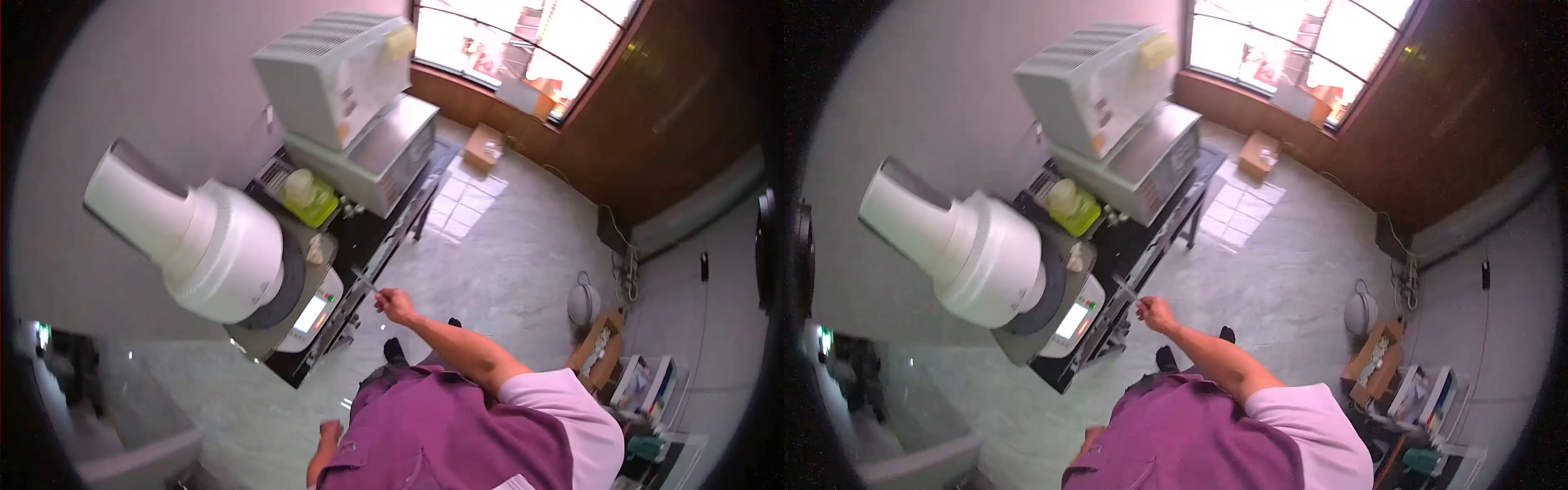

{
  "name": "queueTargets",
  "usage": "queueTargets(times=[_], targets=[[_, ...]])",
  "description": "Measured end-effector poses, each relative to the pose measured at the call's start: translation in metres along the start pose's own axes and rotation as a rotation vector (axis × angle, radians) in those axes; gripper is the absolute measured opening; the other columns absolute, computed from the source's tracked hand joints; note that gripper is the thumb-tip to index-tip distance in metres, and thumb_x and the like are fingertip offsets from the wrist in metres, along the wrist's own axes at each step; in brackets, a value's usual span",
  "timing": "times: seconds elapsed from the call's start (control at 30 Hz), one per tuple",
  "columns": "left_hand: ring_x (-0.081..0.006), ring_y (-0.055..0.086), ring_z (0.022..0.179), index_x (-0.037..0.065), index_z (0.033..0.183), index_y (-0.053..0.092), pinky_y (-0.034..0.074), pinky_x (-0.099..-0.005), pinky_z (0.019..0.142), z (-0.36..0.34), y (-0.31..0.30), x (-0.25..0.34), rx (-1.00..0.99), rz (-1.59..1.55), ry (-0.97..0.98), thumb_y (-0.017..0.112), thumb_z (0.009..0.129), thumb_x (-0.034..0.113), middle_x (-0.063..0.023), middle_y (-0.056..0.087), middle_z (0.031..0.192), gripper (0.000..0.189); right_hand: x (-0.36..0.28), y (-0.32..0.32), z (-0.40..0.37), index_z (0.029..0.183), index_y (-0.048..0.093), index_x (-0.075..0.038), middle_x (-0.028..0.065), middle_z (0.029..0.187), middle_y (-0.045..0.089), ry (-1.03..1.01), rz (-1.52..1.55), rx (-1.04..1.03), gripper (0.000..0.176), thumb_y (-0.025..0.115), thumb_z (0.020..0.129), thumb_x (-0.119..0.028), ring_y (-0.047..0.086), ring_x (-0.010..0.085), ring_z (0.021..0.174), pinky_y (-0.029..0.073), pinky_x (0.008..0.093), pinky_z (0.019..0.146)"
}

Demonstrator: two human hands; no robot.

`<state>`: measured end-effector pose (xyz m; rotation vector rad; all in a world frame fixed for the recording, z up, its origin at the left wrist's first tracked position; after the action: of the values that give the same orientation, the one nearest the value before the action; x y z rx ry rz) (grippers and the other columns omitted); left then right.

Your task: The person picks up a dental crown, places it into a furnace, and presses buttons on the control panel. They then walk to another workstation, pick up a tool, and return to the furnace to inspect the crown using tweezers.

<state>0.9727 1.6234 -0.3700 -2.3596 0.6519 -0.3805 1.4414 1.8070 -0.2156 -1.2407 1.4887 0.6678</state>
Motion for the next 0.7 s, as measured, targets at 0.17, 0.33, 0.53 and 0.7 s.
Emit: queueTargets(times=[0.17,0.33,0.53,0.7], targets=[[-0.0326,0.068,0.078,0.011,0.087,0.071,0.052,-0.0486,0.064,-0.062,0.028,-0.022,0.047,-0.593,-0.290,0.062,0.079,0.028,-0.0140,0.069,0.085,0.021,0.006,-0.004,0.000,0.089,0.066,0.001,0.0090,0.071,0.068,0.135,-0.085,-0.007,0.027,0.055,0.096,-0.022,0.064,0.0153,0.054,0.052,0.0309,0.053],[-0.0287,0.067,0.073,0.007,0.088,0.070,0.051,-0.0460,0.061,-0.032,0.007,-0.003,0.219,-0.643,-0.145,0.063,0.082,0.027,-0.0126,0.069,0.079,0.022,-0.019,-0.008,-0.007,0.087,0.068,-0.002,0.0150,0.069,0.066,0.058,-0.104,0.066,0.028,0.056,0.093,-0.026,0.066,0.0275,0.059,0.052,0.0407,0.059],[-0.0169,0.064,0.065,0.005,0.083,0.069,0.049,-0.0329,0.055,0.019,-0.080,0.020,0.302,-1.212,-0.275,0.060,0.085,0.017,-0.0079,0.067,0.072,0.016,-0.002,-0.005,0.005,0.094,0.069,-0.004,0.0220,0.087,0.067,0.069,-0.401,0.003,0.028,0.055,0.091,-0.028,0.063,0.0407,0.085,0.050,0.0492,0.077],[-0.0145,0.062,0.062,0.004,0.087,0.066,0.046,-0.0276,0.053,0.041,-0.135,0.034,0.277,-1.538,-0.451,0.059,0.088,0.018,-0.0065,0.066,0.073,0.016,-0.027,-0.018,-0.006,0.087,0.065,-0.002,0.0179,0.076,0.066,0.006,-0.325,0.050,0.028,0.054,0.093,-0.027,0.065,0.0328,0.073,0.050,0.0431,0.068]])
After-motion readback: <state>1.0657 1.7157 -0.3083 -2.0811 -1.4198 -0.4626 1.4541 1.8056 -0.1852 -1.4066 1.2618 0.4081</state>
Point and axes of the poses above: each hand's wrist, its own z-axis towards the middle knuckle, its own y-axis out of the palm, x = y × z, the point moved 8 cm from there along z, towards the middle knuckle
